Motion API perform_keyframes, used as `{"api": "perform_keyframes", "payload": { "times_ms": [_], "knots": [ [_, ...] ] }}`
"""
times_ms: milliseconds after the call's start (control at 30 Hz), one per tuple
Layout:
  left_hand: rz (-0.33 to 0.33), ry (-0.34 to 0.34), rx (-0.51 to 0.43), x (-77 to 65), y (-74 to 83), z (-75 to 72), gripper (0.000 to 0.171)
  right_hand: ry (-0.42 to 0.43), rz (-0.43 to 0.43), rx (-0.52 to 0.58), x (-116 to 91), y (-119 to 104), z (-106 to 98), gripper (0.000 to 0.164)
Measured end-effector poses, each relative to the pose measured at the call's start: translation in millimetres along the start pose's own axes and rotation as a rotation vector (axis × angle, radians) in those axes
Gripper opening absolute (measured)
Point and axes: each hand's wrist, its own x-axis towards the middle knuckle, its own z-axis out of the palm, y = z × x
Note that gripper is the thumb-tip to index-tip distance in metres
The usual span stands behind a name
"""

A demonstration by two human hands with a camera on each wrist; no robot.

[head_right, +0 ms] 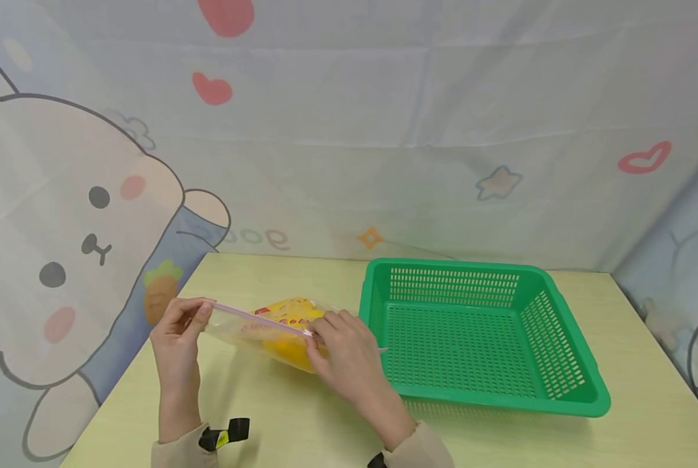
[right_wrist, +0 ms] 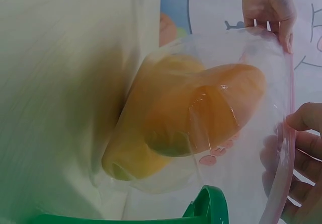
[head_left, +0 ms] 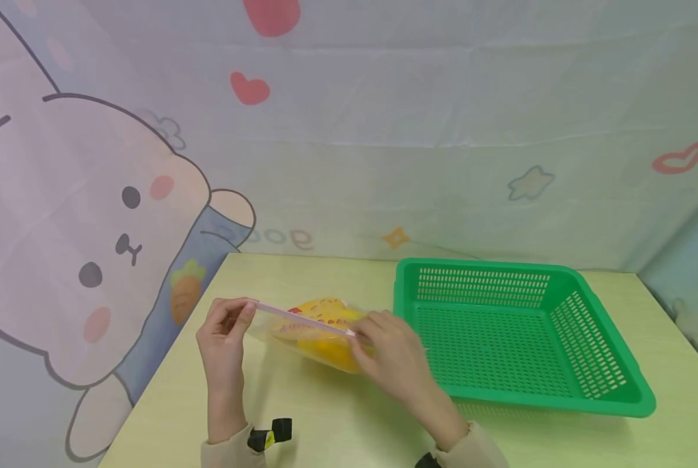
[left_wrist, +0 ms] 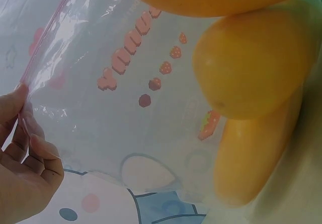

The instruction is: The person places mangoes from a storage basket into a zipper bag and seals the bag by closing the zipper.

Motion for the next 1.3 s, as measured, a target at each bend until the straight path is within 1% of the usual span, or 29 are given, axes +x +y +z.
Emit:
{"api": "perform_keyframes", "payload": {
  "times_ms": [200, 400, 767, 1200, 1300],
  "knots": [
    [0.003, -0.004, -0.019, -0.5, -0.4, 0.0, 0.018, 0.015, -0.003, -0.001, -2, 3, 0, 0.005],
    [0.001, -0.004, -0.02, -0.6, -0.1, 0.2, 0.019, 0.011, 0.008, -0.004, -4, 4, -1, 0.003],
    [-0.006, -0.002, 0.003, -0.5, -0.9, 0.1, 0.019, 0.041, -0.009, -0.01, -8, 7, -1, 0.005],
    [0.01, -0.006, -0.037, -0.8, -1.8, 0.2, 0.017, 0.032, 0.012, -0.015, -13, 11, -3, 0.004],
    [0.008, -0.004, -0.034, -0.6, -1.4, 0.2, 0.017, 0.031, 0.008, -0.018, -13, 12, -4, 0.004]
  ]
}}
